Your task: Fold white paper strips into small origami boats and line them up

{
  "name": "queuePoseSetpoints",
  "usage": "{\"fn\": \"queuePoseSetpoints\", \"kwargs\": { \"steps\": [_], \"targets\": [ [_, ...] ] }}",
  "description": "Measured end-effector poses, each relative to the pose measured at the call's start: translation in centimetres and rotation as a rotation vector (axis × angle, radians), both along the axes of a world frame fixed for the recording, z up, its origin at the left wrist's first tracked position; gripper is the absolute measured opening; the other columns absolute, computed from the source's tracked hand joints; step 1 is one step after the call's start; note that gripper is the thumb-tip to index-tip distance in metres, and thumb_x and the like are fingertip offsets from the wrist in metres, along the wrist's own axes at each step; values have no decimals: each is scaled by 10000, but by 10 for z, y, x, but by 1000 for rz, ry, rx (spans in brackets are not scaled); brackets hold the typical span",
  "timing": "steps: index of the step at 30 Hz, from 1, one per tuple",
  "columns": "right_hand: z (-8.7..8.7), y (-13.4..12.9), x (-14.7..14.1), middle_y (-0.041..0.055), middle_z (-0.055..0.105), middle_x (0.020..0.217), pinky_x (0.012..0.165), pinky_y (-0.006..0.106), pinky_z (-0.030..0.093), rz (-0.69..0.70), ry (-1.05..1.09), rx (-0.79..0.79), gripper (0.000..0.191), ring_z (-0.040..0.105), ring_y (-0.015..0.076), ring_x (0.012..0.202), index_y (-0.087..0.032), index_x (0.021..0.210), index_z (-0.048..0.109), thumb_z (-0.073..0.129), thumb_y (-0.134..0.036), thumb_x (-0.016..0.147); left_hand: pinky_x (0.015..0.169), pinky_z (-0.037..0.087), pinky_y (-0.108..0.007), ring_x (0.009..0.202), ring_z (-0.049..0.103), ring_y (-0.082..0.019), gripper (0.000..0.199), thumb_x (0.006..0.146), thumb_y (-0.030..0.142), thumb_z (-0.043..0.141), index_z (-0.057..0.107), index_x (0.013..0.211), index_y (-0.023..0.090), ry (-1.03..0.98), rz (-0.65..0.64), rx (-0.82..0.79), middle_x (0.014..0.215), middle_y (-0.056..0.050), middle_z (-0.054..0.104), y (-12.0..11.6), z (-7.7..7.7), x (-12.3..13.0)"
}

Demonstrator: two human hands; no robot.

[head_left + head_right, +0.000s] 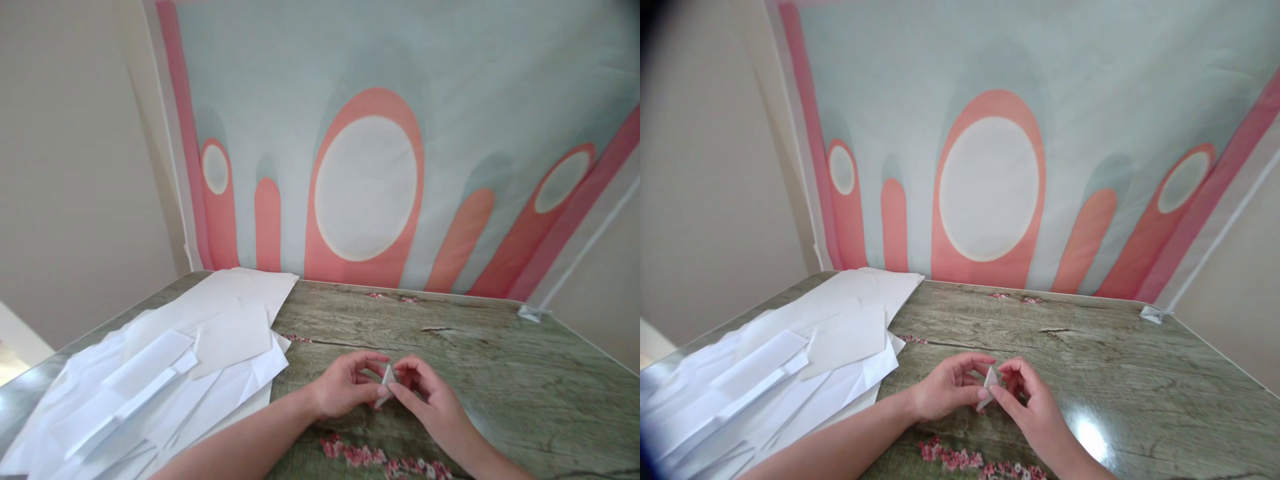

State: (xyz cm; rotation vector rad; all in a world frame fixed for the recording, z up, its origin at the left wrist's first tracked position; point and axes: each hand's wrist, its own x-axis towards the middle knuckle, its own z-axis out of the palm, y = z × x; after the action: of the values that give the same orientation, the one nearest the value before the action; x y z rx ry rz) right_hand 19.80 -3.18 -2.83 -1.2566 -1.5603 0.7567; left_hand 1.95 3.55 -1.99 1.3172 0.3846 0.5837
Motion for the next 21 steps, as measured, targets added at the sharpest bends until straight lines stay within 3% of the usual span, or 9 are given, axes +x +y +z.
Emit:
{"fn": "queuePoseSetpoints", "kwargs": {
  "steps": [5, 10, 15, 21],
  "targets": [
    [-3, -2, -1, 10, 520, 822, 643, 270, 456, 12, -50, 63, 148, 529, 142, 695, -207, 883, 503, 532, -345, 836, 673, 464, -277, 731, 579, -133, 511, 656, 352, 753, 601, 1093, 136, -10, 69, 56, 988, -81, 581, 0, -3, 3],
    [-3, -2, -3, 30, 514, 851, 635, 273, 460, -79, -103, 139, 123, 526, 148, 705, -210, 870, 505, 531, -326, 838, 723, 479, -300, 821, 598, -173, 492, 625, 332, 774, 626, 1063, 162, 12, 149, 117, 1091, -94, 540, 2, -9, 5],
    [1, -3, -6, 36, 537, 877, 671, 282, 465, -10, -124, 88, 116, 544, 160, 751, -214, 880, 517, 509, -327, 857, 838, 474, -334, 933, 571, -191, 428, 651, 256, 757, 638, 1056, 186, 6, 230, 283, 1083, -72, 528, -3, -6, 4],
    [8, -6, -8, 36, 567, 912, 717, 286, 456, 16, -150, 47, 157, 559, 166, 788, -211, 923, 531, 529, -348, 847, 704, 517, -249, 897, 568, -164, 374, 729, 216, 674, 622, 1098, 235, 169, 232, 471, 1088, -63, 501, -16, 6, 1]
  ]
}}
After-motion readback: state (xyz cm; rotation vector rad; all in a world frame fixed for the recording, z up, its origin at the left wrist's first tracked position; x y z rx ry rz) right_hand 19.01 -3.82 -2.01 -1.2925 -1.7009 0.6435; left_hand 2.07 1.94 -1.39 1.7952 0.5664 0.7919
